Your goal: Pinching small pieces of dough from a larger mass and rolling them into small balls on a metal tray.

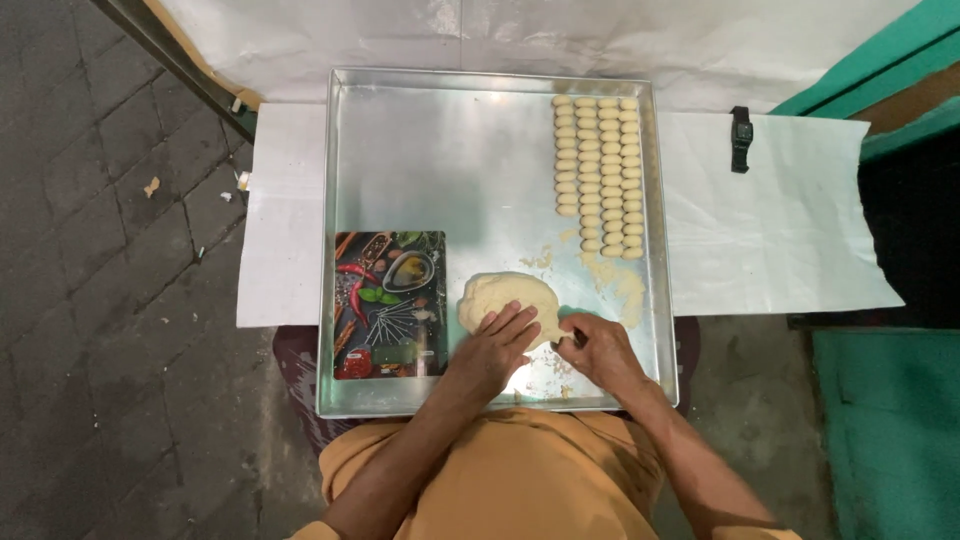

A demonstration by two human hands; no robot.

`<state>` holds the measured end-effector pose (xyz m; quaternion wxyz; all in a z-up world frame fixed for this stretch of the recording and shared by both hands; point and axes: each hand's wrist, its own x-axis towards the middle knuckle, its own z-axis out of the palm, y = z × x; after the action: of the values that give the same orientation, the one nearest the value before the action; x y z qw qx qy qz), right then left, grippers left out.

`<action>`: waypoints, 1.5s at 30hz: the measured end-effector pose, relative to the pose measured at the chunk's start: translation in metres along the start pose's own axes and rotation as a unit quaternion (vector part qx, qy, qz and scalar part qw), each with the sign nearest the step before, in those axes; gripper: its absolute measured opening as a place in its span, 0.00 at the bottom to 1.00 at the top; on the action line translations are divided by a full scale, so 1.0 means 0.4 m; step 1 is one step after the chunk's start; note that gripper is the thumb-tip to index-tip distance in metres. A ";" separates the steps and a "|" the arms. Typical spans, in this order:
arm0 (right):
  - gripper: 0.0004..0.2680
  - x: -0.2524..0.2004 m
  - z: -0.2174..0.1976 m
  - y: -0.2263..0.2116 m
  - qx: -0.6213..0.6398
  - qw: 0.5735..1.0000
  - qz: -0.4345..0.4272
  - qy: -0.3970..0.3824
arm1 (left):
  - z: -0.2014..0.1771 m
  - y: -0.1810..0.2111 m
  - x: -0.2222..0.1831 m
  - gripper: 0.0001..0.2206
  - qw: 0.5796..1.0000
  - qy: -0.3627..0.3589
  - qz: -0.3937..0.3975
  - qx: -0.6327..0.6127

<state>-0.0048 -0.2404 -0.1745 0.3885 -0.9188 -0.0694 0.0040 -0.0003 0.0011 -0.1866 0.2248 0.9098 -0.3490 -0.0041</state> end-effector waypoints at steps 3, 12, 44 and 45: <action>0.09 -0.020 -0.030 -0.034 0.053 0.993 0.105 -0.012 | 0.012 -0.006 -0.004 0.25 1.000 0.008 0.007 -0.006; 0.13 -0.020 0.050 -0.063 0.141 0.949 0.280 0.024 | -0.003 0.001 -0.001 0.25 0.999 -0.002 -0.001 -0.034; 0.09 0.007 -0.021 -0.270 0.234 0.949 0.210 -0.004 | -0.212 -0.180 -0.097 0.14 0.939 0.177 -0.254 0.151; 0.09 0.001 -0.020 -0.256 0.233 0.949 0.210 -0.005 | -0.229 -0.200 -0.106 0.14 0.939 0.177 -0.255 0.150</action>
<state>-0.0165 -0.1755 -0.0958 0.5820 -0.7963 0.1262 0.1065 0.0332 0.1179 -0.1435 0.1353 0.9775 -0.0562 0.1520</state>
